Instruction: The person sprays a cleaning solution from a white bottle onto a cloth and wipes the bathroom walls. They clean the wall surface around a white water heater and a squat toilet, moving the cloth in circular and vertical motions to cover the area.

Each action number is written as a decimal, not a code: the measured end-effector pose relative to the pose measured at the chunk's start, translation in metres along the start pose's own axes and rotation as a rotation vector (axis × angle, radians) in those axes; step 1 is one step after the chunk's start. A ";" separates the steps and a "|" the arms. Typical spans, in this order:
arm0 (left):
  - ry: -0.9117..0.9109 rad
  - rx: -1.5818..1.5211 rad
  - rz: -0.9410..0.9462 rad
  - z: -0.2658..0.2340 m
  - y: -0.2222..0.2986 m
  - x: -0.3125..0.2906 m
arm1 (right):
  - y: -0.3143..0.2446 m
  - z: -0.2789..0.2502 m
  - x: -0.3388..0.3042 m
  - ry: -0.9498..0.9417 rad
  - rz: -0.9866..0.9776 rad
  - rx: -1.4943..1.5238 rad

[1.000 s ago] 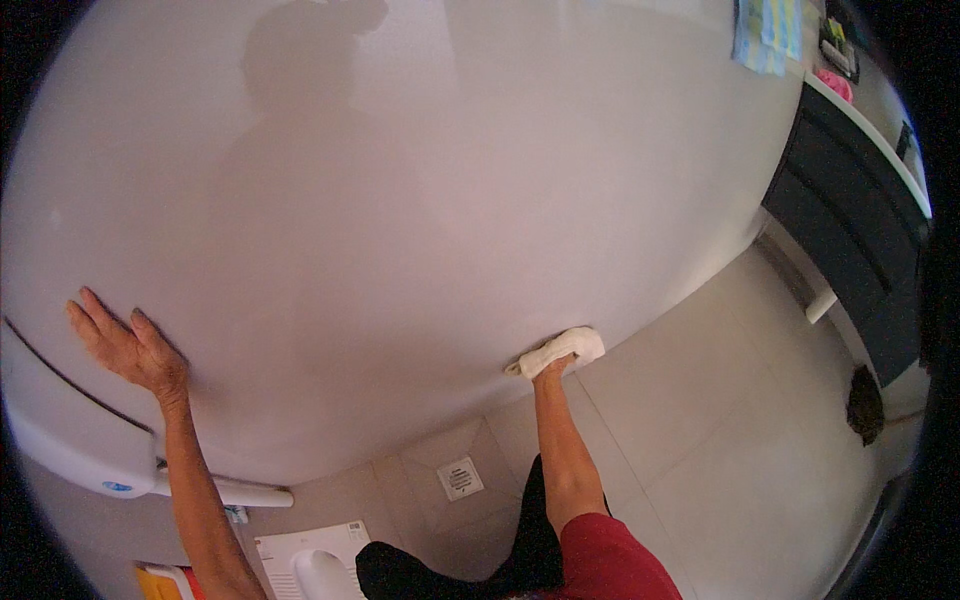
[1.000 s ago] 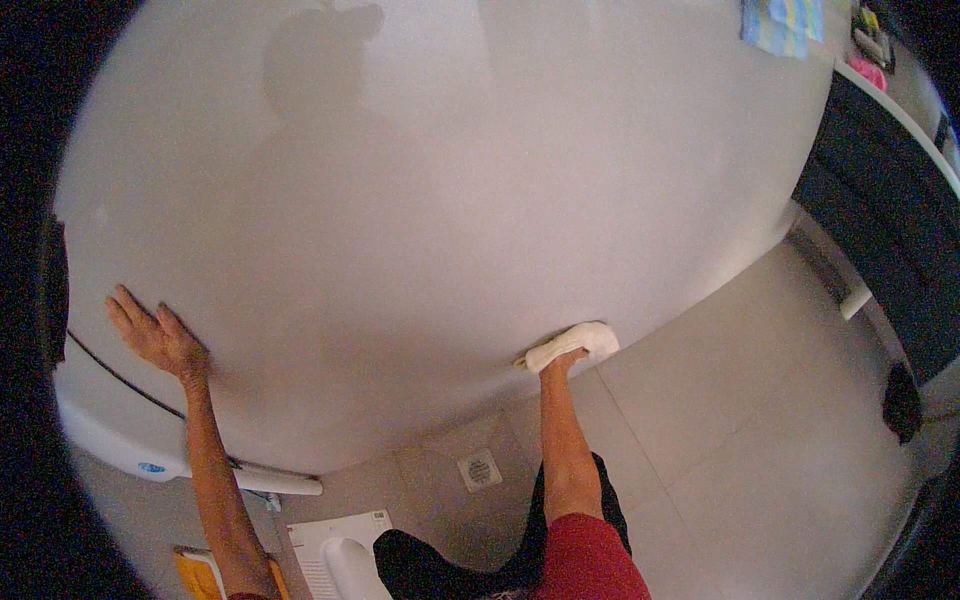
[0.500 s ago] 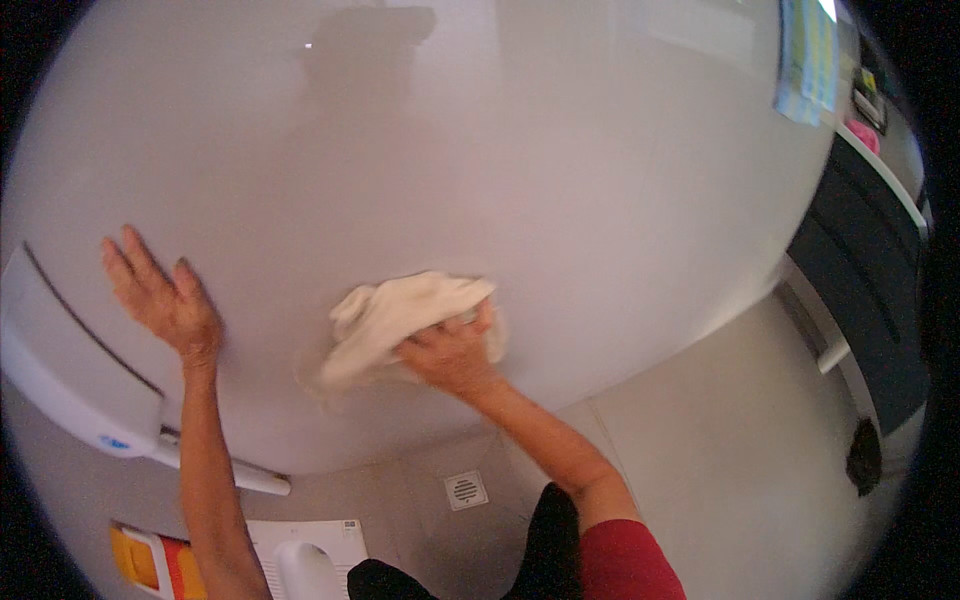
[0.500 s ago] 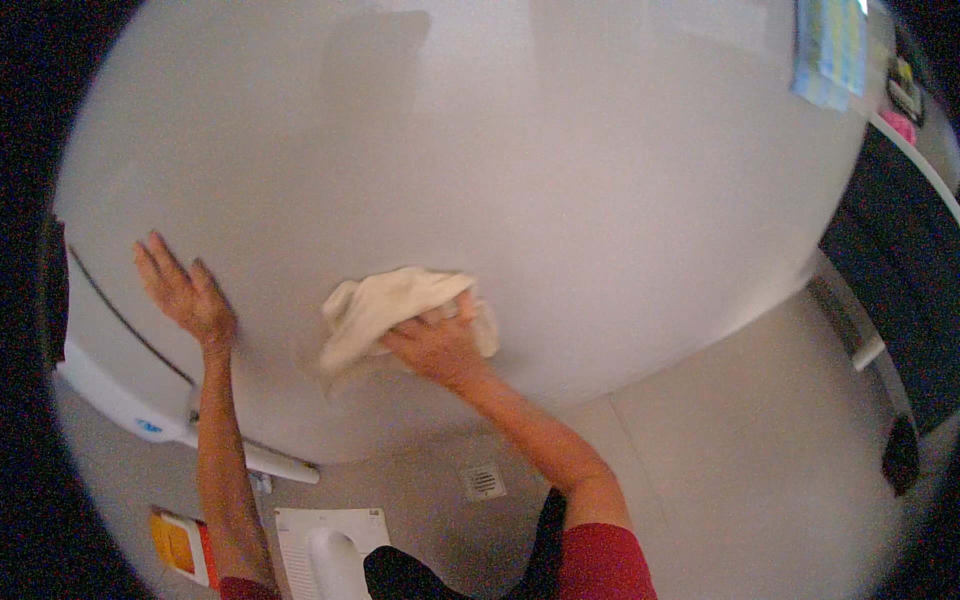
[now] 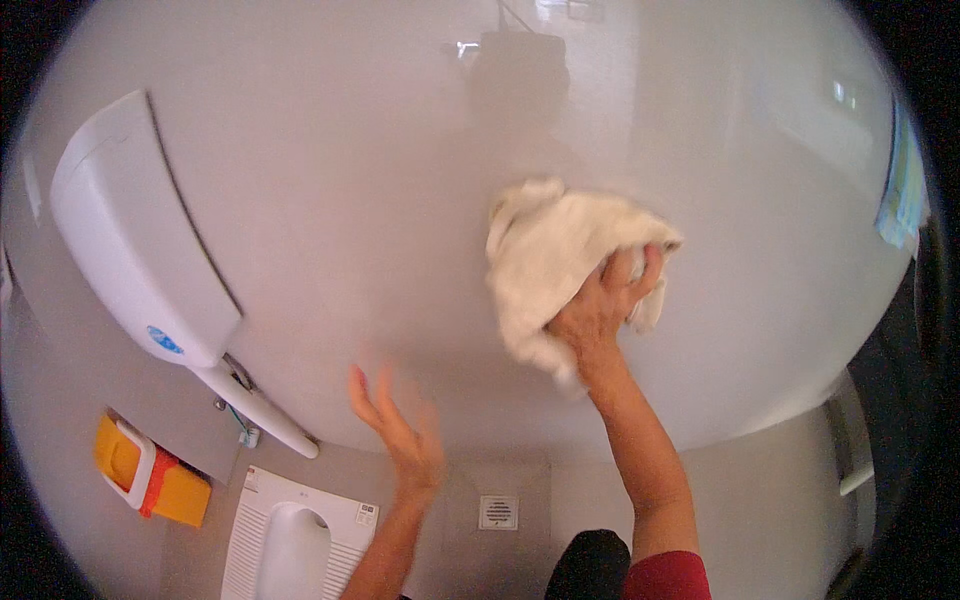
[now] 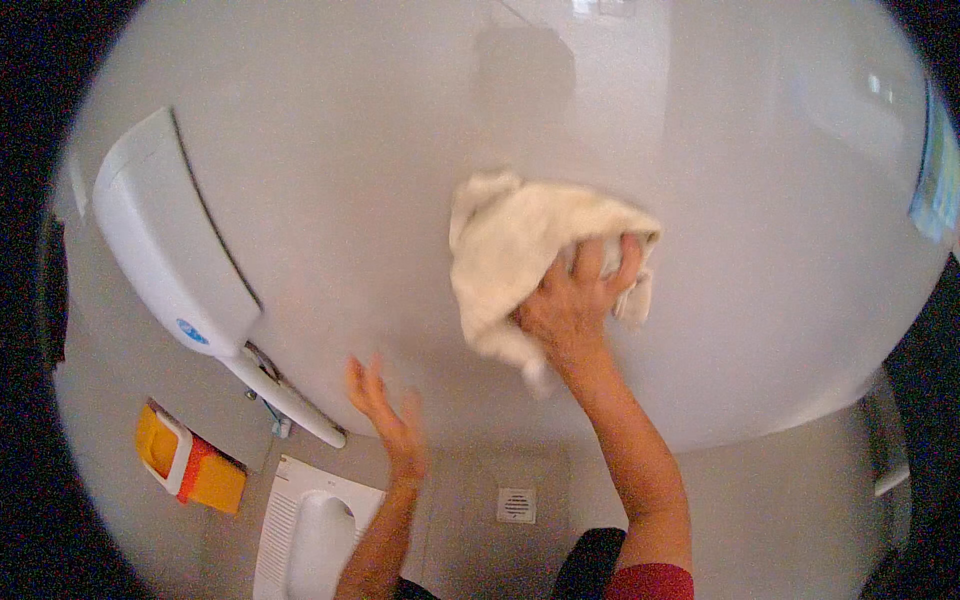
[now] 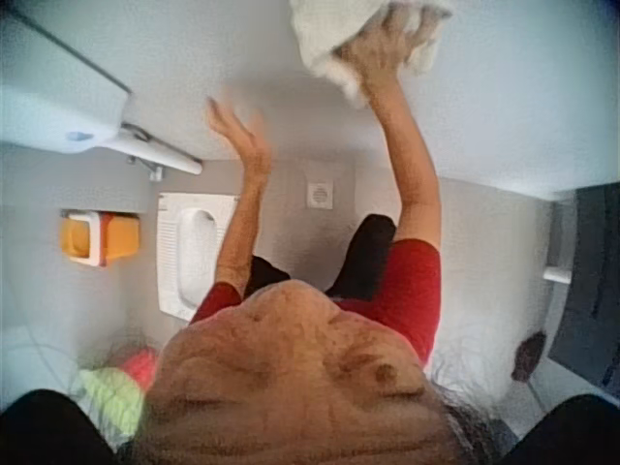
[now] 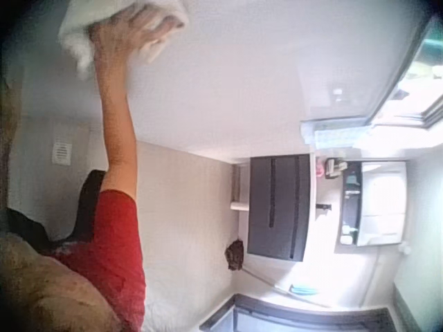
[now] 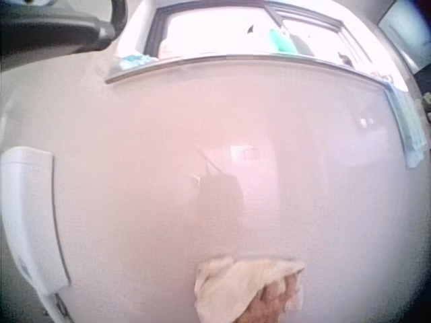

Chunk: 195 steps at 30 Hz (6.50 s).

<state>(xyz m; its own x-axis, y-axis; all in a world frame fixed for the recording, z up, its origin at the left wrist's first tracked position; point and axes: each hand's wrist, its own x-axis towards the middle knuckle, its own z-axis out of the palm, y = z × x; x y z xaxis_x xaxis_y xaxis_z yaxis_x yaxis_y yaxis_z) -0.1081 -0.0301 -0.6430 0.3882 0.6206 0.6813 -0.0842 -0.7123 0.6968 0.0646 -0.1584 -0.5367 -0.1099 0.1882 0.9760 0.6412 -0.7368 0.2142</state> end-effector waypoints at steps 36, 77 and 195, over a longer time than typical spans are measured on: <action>-0.241 -0.346 -0.228 -0.055 -0.061 -0.110 | -0.111 0.044 0.085 -0.077 -0.597 0.024; -0.614 -0.246 -0.396 -0.092 -0.099 -0.109 | -0.208 0.086 0.238 0.348 -0.181 0.057; -0.201 -0.376 -0.682 -0.168 -0.111 -0.077 | -0.383 0.117 -0.268 -0.777 -1.195 0.260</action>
<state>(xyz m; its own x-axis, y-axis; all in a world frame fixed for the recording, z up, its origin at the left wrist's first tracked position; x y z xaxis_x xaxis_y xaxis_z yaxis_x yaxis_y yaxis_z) -0.2830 0.0561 -0.7348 0.6205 0.7826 0.0495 -0.0582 -0.0171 0.9982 -0.0626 0.1494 -0.8853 -0.2904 0.9549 -0.0627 0.5896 0.2302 0.7742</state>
